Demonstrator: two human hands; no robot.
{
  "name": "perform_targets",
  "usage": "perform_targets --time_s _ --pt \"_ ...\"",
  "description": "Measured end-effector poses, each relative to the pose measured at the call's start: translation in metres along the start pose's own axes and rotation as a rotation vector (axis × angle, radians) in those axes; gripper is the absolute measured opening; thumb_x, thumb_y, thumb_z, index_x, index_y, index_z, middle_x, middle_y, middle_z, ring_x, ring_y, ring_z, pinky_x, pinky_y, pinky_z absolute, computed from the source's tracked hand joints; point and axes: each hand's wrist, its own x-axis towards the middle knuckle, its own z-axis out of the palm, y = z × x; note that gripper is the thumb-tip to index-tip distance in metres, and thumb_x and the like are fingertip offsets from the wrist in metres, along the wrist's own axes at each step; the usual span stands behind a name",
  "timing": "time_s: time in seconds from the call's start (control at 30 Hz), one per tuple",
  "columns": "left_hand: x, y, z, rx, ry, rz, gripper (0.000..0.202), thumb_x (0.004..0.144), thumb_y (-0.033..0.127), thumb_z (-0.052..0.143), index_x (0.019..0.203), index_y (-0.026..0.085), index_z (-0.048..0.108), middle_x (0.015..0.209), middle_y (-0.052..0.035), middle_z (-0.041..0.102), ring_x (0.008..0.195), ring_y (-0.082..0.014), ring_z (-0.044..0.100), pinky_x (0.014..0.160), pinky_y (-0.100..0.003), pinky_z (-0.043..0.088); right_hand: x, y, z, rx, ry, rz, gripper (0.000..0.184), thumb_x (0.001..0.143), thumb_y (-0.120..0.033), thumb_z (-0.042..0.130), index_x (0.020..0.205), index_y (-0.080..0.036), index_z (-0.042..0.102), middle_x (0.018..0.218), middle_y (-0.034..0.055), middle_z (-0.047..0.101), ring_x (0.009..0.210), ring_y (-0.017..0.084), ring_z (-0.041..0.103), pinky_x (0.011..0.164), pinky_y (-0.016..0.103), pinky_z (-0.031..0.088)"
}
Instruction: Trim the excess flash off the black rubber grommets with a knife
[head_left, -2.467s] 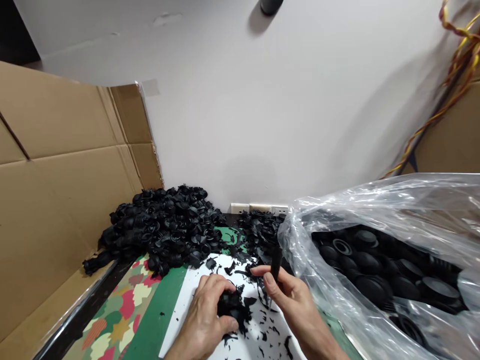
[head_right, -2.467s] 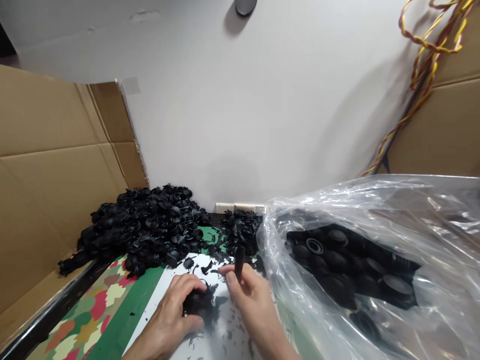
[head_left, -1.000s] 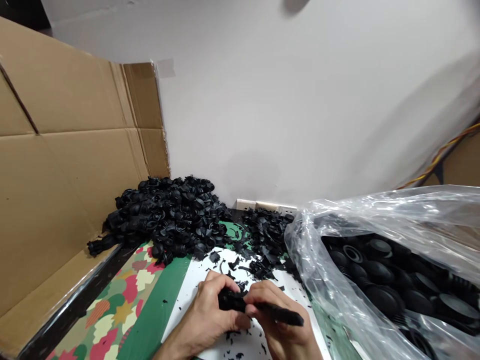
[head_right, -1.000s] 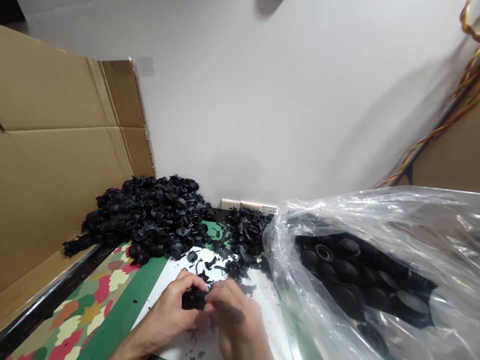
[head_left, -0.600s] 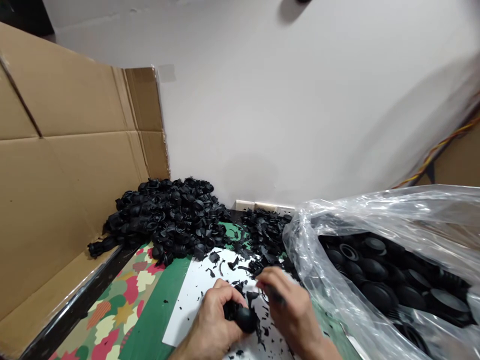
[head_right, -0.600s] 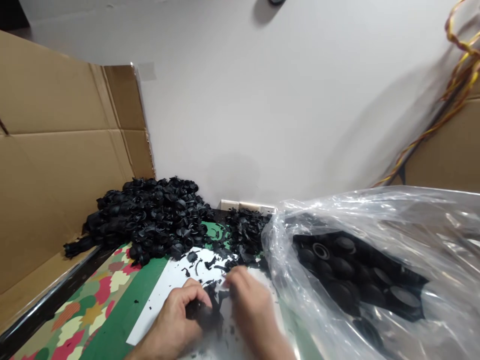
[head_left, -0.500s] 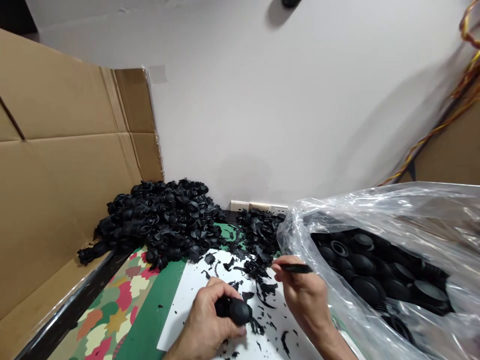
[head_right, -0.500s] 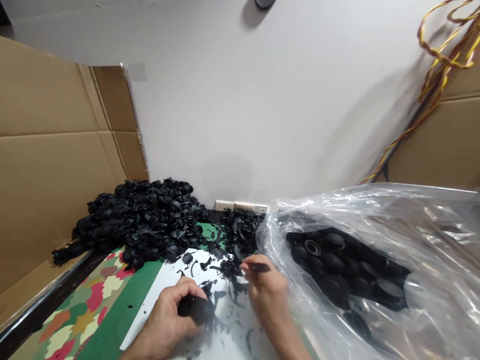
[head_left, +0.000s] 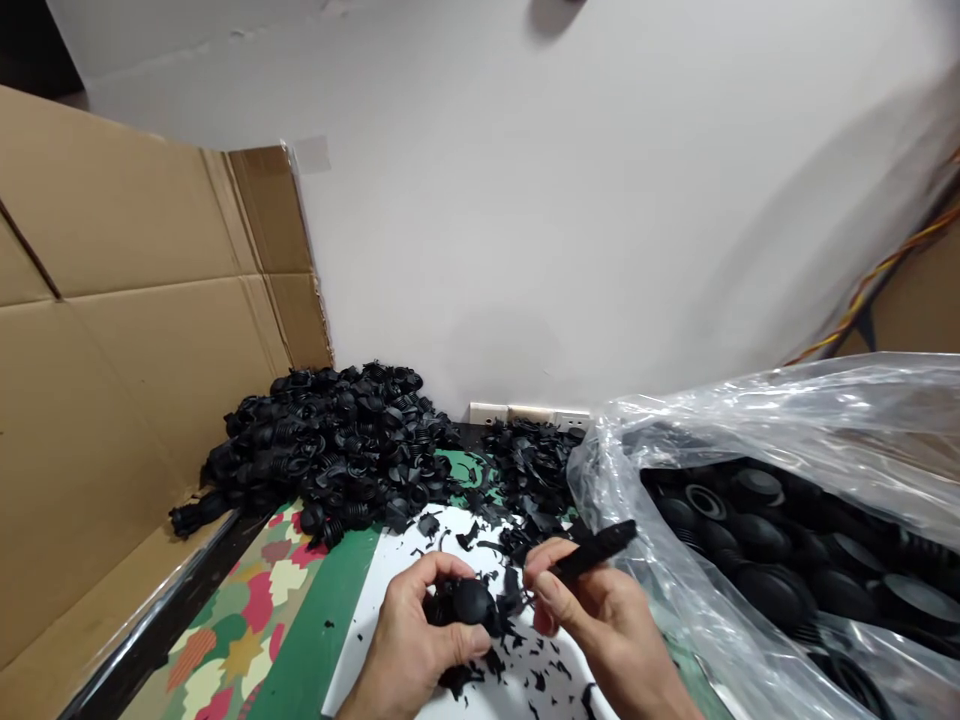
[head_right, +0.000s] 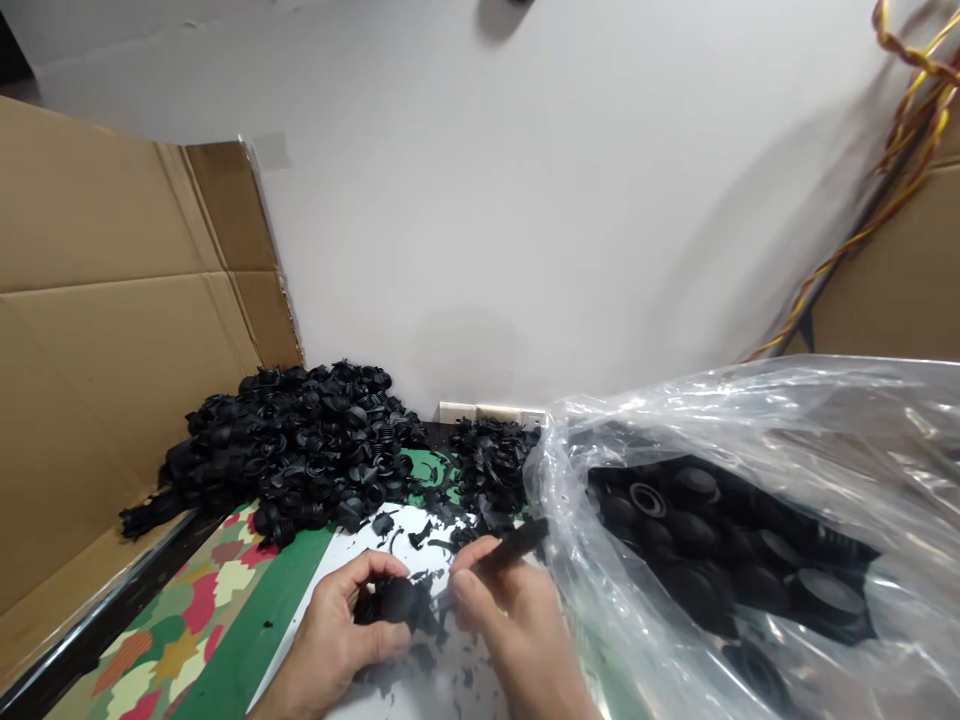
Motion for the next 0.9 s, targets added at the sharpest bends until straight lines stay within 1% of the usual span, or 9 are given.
perform_targets --time_s 0.13,0.23,0.3,0.43,0.5,0.57,0.63,0.77,0.9 --pt "-0.001 0.005 -0.003 0.007 -0.011 0.093 0.04 0.059 0.019 0.073 0.099 0.021 0.066 0.087 -0.0018 0.065 0.079 -0.0191 0.055 0.07 -0.026 0.043 -0.004 -0.005 0.009 0.014 0.026 0.039 0.031 0.072 -0.048 0.064 0.073 -0.017 0.061 0.066 0.0012 0.057 0.049 0.013 0.052 0.046 0.025 0.042" --pt "0.0 0.007 -0.004 0.035 -0.056 0.106 0.034 0.069 0.026 0.067 0.102 0.021 0.066 0.093 -0.0046 0.066 0.086 -0.0217 0.056 0.077 -0.029 0.041 -0.005 -0.006 0.009 -0.029 0.097 -0.043 0.027 0.071 -0.044 0.066 0.075 -0.017 0.064 0.074 0.0039 0.061 0.055 0.015 0.054 0.051 0.027 0.046" --pt "0.0 0.006 -0.004 0.045 -0.06 0.102 0.031 0.071 0.029 0.066 0.1 0.02 0.066 0.091 -0.0052 0.066 0.085 -0.0225 0.056 0.076 -0.03 0.041 -0.004 -0.005 0.005 -0.061 0.127 -0.098 0.025 0.072 -0.042 0.066 0.077 -0.018 0.064 0.078 0.005 0.061 0.058 0.016 0.055 0.054 0.028 0.048" --pt "0.001 0.002 -0.004 0.063 -0.018 0.093 0.031 0.066 0.03 0.071 0.094 0.018 0.067 0.088 -0.0046 0.066 0.079 -0.0203 0.055 0.07 -0.027 0.041 -0.003 -0.005 -0.001 -0.148 0.124 -0.156 0.024 0.08 -0.042 0.056 0.075 -0.019 0.06 0.076 0.0037 0.059 0.065 0.018 0.055 0.06 0.029 0.047" --pt "0.001 0.002 -0.003 0.064 0.005 0.073 0.03 0.063 0.027 0.073 0.092 0.018 0.067 0.084 -0.0032 0.065 0.073 -0.0181 0.053 0.065 -0.026 0.04 -0.004 -0.006 0.002 -0.206 0.11 -0.13 0.025 0.084 -0.041 0.05 0.075 -0.02 0.059 0.074 0.0031 0.058 0.068 0.019 0.055 0.062 0.029 0.046" --pt "0.001 0.002 -0.002 0.072 0.024 0.052 0.03 0.062 0.022 0.073 0.091 0.018 0.067 0.081 -0.0021 0.065 0.069 -0.0169 0.053 0.062 -0.025 0.04 -0.005 -0.008 0.007 -0.252 0.114 -0.114 0.021 0.085 -0.037 0.048 0.081 -0.02 0.06 0.075 0.0033 0.059 0.07 0.019 0.055 0.062 0.029 0.046" --pt "0.001 0.005 0.001 0.088 0.022 0.051 0.03 0.06 0.015 0.071 0.089 0.018 0.068 0.08 -0.0018 0.066 0.07 -0.0175 0.054 0.063 -0.025 0.041 -0.005 -0.007 0.015 -0.297 0.1 -0.171 0.017 0.084 -0.03 0.047 0.084 -0.021 0.061 0.075 0.0033 0.059 0.069 0.019 0.055 0.061 0.028 0.045" --pt "-0.001 0.011 0.006 0.129 -0.025 0.099 0.03 0.056 0.007 0.066 0.084 0.018 0.07 0.077 -0.0019 0.069 0.074 -0.0204 0.057 0.067 -0.026 0.042 -0.001 0.004 0.029 -0.377 0.029 -0.285 0.012 0.076 -0.014 0.052 0.071 -0.02 0.061 0.073 0.0023 0.057 0.068 0.017 0.055 0.059 0.026 0.043" --pt "-0.002 0.012 0.008 0.164 -0.008 0.113 0.024 0.055 0.007 0.066 0.076 0.018 0.069 0.068 0.0009 0.065 0.066 -0.0178 0.055 0.06 -0.024 0.041 0.001 0.017 0.037 -0.385 0.098 -0.353 0.017 0.073 -0.011 0.05 0.059 -0.02 0.052 0.067 -0.0001 0.051 0.06 0.014 0.051 0.053 0.023 0.039"
